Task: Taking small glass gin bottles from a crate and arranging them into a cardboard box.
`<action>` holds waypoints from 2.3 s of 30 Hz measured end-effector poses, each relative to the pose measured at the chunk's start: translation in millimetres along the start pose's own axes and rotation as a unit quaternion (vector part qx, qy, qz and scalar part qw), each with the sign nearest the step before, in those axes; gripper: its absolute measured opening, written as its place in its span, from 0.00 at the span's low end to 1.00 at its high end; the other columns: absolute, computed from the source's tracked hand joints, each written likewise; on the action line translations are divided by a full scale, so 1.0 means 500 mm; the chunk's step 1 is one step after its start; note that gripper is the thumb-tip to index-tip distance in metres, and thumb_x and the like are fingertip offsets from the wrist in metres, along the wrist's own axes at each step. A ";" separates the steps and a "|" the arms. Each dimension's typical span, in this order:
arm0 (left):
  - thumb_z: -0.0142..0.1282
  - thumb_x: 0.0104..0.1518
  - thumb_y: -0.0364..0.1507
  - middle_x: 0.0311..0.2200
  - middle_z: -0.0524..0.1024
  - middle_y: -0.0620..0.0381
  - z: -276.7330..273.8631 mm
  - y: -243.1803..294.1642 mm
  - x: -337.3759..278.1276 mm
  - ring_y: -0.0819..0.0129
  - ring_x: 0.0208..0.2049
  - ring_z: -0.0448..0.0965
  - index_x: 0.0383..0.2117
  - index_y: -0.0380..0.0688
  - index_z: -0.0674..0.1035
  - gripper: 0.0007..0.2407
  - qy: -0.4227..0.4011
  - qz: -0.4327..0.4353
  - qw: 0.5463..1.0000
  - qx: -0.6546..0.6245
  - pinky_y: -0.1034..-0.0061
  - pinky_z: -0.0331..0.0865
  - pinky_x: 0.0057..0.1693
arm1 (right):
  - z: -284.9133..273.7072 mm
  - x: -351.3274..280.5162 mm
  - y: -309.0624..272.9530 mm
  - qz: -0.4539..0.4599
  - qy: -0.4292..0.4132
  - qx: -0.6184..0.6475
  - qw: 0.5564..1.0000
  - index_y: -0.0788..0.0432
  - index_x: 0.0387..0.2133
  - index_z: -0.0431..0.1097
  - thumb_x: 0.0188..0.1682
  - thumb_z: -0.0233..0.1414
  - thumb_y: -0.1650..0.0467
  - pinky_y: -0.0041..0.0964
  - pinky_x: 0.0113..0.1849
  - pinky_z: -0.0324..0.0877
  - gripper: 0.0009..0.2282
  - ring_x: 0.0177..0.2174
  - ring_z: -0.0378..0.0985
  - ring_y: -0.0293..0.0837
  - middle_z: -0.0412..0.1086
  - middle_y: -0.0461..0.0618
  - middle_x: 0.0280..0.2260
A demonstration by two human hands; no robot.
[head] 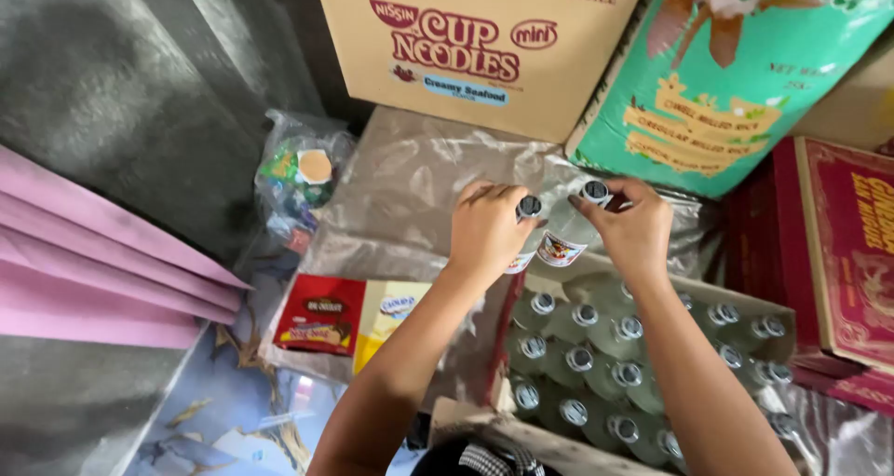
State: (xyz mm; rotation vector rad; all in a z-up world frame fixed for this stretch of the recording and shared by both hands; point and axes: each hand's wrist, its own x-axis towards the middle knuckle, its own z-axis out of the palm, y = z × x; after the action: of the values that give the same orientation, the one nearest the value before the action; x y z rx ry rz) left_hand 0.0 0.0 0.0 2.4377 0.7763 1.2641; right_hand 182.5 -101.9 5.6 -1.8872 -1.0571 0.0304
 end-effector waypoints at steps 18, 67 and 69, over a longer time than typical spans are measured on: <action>0.71 0.42 0.30 0.32 0.82 0.50 -0.026 -0.311 0.119 0.50 0.40 0.80 0.31 0.44 0.82 0.12 -0.021 -0.050 0.998 0.007 0.59 0.71 0.51 | 0.283 0.152 -0.015 -0.009 -0.024 0.024 0.999 0.69 0.32 0.76 0.38 0.69 0.70 0.33 0.29 0.71 0.14 0.24 0.76 0.37 0.77 0.54 0.27; 0.70 0.45 0.26 0.40 0.81 0.45 0.386 -0.856 0.310 0.48 0.44 0.80 0.44 0.40 0.81 0.18 -0.018 -0.194 0.981 -0.001 0.60 0.73 0.50 | 0.837 0.510 0.232 0.108 -0.052 0.177 0.977 0.68 0.34 0.69 0.44 0.63 0.77 0.30 0.28 0.76 0.10 0.28 0.80 0.35 0.77 0.52 0.29; 0.71 0.45 0.27 0.40 0.81 0.44 0.389 -0.856 0.311 0.47 0.44 0.80 0.44 0.40 0.81 0.19 -0.012 -0.189 0.982 -0.004 0.60 0.73 0.50 | 0.837 0.508 0.225 0.091 -0.056 0.172 0.979 0.68 0.35 0.69 0.44 0.63 0.76 0.29 0.29 0.76 0.11 0.28 0.81 0.34 0.77 0.52 0.29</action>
State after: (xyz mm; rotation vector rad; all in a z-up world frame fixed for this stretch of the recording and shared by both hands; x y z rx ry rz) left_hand 91.6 437.6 -213.4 2.1567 1.1552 1.0844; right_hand 237.8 347.3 -212.1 -1.6734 -0.8837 0.4042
